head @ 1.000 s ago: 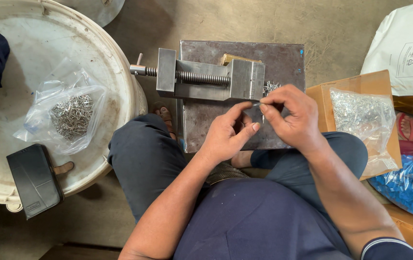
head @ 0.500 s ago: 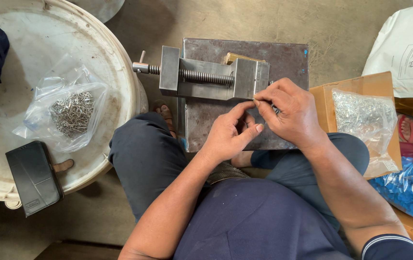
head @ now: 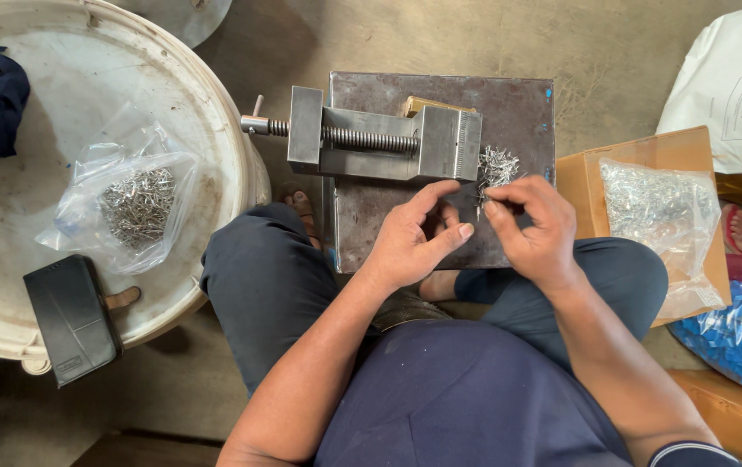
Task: The person sits on the floor and assembles small metal pins by hand. They pick up individual pins from a pile, insert them into a metal jig, and then remove the assembled pieces. The person also adjusts the jig and wipes it with a cloth during the process.
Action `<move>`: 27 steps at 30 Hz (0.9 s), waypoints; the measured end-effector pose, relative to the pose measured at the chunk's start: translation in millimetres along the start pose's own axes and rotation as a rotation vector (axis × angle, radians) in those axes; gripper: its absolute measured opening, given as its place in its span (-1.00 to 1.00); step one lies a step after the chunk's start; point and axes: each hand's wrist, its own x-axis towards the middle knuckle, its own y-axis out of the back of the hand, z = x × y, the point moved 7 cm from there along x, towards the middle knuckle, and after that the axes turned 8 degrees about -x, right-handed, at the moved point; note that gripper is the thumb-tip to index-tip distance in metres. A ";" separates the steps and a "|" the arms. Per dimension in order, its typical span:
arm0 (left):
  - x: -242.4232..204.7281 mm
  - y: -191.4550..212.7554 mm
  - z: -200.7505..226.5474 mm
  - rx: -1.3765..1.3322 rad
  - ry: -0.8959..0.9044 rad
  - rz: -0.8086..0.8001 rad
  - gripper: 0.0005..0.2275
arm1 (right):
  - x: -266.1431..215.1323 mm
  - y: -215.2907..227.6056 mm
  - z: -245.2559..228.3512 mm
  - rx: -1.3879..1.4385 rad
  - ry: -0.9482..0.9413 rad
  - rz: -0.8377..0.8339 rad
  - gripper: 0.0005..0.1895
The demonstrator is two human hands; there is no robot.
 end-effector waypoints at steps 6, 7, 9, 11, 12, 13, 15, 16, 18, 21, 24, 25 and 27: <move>0.5 -1.3 -1.0 -0.149 -0.092 0.011 -0.62 | -37.6 -18.4 42.9 0.394 -0.267 -0.042 -0.86; 1.4 -2.0 -1.1 -0.165 -0.105 0.022 -0.64 | -39.4 -19.3 45.5 0.416 -0.271 -0.044 -0.85; 1.5 -4.2 -3.0 -0.155 -0.112 0.042 -0.66 | -40.0 -19.0 49.0 0.424 -0.263 -0.060 -0.84; 3.5 -6.8 -3.6 -0.106 -0.080 0.076 -0.67 | -36.6 -17.0 49.9 0.413 -0.267 -0.078 -0.83; 2.7 -7.8 -3.9 -0.065 -0.039 0.102 -0.67 | -36.2 -15.7 49.7 0.398 -0.280 -0.092 -0.83; 2.0 -8.1 -2.5 -0.024 0.001 0.129 -0.67 | -35.7 -15.1 49.0 0.383 -0.293 -0.107 -0.83; 2.3 -10.2 5.2 0.100 0.069 0.146 -0.65 | -34.2 -11.4 45.0 0.324 -0.271 -0.097 -0.83; 3.3 -11.5 10.4 0.160 0.105 0.155 -0.64 | -34.1 -8.6 43.1 0.292 -0.262 -0.094 -0.83; 9.5 -13.5 23.5 0.139 0.117 0.155 -0.65 | -32.3 -4.4 39.5 0.284 -0.236 -0.090 -0.83; 13.7 -9.0 19.9 -0.049 0.294 0.227 -0.70 | -31.4 1.5 36.9 0.315 -0.206 -0.093 -0.84; 10.9 -2.3 20.7 -0.112 0.315 0.227 -0.77 | -31.2 4.0 37.2 0.363 -0.184 -0.108 -0.85; 9.9 0.8 26.1 -0.100 0.283 0.208 -0.79 | -30.9 4.4 37.7 0.377 -0.178 -0.115 -0.85; 6.8 16.6 43.0 0.076 0.265 0.178 -0.81 | -30.7 6.1 38.8 0.402 -0.157 -0.108 -0.85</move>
